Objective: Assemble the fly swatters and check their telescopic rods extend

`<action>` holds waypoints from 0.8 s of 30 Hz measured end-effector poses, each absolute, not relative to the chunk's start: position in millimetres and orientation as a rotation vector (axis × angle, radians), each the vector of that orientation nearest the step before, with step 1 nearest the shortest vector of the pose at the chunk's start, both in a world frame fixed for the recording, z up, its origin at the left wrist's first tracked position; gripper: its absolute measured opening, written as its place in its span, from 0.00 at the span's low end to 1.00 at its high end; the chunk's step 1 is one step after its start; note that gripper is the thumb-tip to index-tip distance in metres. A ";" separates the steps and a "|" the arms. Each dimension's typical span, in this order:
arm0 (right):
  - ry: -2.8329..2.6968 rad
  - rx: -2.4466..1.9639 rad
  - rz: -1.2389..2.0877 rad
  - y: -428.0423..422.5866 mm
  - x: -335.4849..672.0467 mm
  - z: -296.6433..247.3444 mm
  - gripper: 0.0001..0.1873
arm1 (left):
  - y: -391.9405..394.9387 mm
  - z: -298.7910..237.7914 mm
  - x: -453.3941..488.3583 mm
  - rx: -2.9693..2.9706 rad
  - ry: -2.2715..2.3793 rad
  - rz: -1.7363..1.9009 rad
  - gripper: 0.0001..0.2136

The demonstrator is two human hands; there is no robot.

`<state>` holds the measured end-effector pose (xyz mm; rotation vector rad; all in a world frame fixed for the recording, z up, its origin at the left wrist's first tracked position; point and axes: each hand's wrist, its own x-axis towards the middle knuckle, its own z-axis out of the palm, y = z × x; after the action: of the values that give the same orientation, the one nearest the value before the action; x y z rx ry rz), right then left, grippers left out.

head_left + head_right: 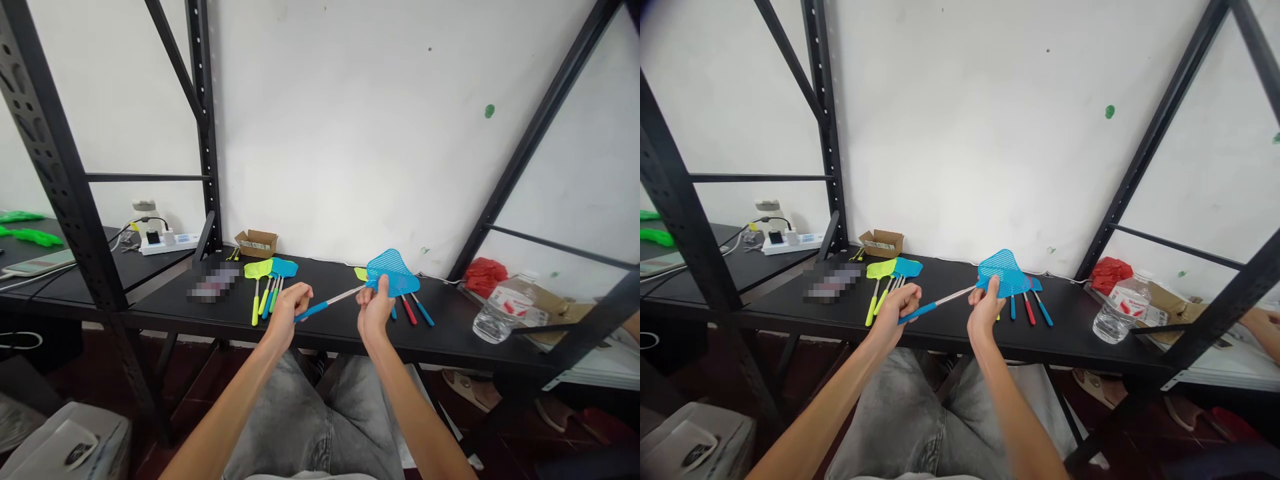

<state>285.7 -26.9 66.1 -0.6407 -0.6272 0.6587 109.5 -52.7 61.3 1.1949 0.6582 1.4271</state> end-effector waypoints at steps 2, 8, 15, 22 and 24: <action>-0.652 -0.661 0.655 -31.5 270.5 60.1 0.25 | -57.1 62.1 114.4 1.167 0.646 1.452 0.12; -0.691 -0.607 0.695 -43.4 261.8 60.4 0.22 | -59.2 62.2 107.6 1.122 0.708 1.547 0.12; -1.017 -0.699 0.839 -59.1 242.0 46.4 0.21 | -63.4 52.0 128.3 1.112 0.656 1.480 0.11; -1.456 -0.979 1.024 -36.5 259.0 21.4 0.19 | -46.6 37.3 118.3 1.582 1.080 1.573 0.11; -1.515 -1.194 0.884 -15.5 285.4 24.3 0.17 | -37.5 31.2 104.0 1.928 1.405 1.509 0.07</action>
<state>285.4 -15.5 24.3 -1.1945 -1.5148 0.8844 104.0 -37.5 31.2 1.9284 1.4054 1.5086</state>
